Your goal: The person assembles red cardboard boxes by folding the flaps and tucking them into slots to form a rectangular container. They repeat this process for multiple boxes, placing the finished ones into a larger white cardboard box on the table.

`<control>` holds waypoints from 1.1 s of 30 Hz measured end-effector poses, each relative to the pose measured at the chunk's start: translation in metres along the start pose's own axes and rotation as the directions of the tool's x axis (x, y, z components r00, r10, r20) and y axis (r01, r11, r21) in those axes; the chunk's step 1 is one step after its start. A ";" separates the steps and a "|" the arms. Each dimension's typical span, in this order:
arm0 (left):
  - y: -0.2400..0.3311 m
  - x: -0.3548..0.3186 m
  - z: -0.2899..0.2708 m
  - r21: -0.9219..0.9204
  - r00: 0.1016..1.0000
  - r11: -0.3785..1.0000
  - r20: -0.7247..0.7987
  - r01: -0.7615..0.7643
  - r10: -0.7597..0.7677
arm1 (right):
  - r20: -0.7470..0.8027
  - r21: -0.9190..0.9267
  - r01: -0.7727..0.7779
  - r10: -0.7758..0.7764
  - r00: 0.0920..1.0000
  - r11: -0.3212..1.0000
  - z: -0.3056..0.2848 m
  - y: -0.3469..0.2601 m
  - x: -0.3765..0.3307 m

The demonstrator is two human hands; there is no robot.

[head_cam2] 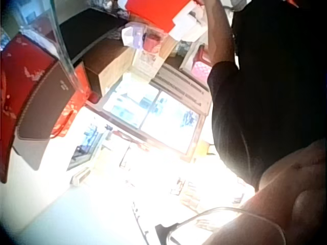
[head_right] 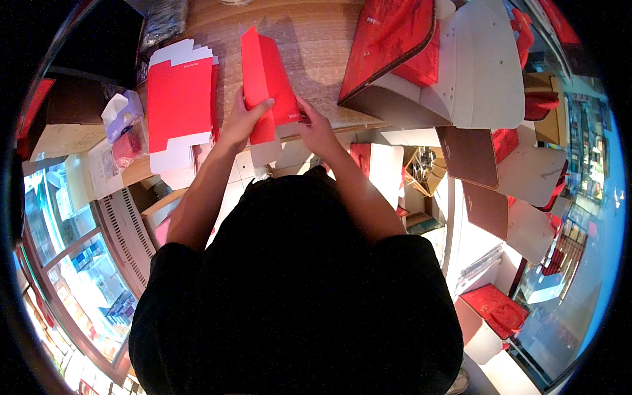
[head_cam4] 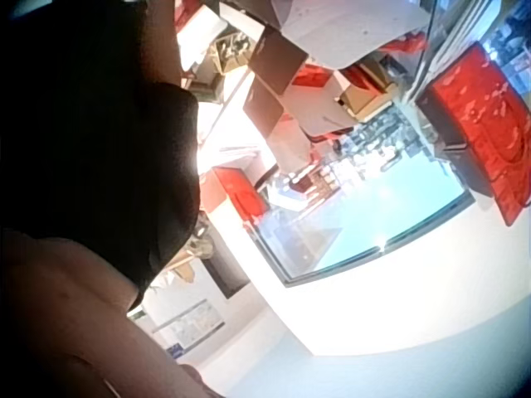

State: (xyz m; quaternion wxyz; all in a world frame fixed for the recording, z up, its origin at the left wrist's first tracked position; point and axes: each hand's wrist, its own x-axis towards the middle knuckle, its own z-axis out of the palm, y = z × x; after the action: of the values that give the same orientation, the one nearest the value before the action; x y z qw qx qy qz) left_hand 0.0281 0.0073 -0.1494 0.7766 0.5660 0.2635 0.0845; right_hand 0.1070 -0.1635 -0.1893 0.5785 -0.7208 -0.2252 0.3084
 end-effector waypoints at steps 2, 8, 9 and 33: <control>0.001 -0.002 0.001 0.033 1.000 0.999 -0.022 0.012 -0.011 | 0.024 0.173 -0.009 0.005 1.000 0.985 -0.009 0.003 0.012; -0.001 0.000 0.002 0.046 0.999 0.999 -0.034 -0.016 0.018 | -0.098 -0.147 0.093 -0.108 0.989 0.985 0.006 -0.027 0.069; -0.002 0.001 0.001 0.050 0.999 0.998 -0.033 -0.025 0.027 | -0.072 -0.117 0.089 -0.098 0.993 0.989 0.011 -0.029 0.081; 0.024 0.041 -0.028 0.286 0.973 0.946 -0.121 -0.154 0.196 | -0.007 0.186 0.035 -0.034 0.999 0.982 0.043 -0.061 0.075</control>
State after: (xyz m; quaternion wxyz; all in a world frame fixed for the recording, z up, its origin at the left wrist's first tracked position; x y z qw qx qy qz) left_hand 0.0531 0.0562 -0.1467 0.6583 0.6815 0.2781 0.1576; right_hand 0.1310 -0.0685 -0.1498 0.6490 -0.6602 -0.2066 0.3166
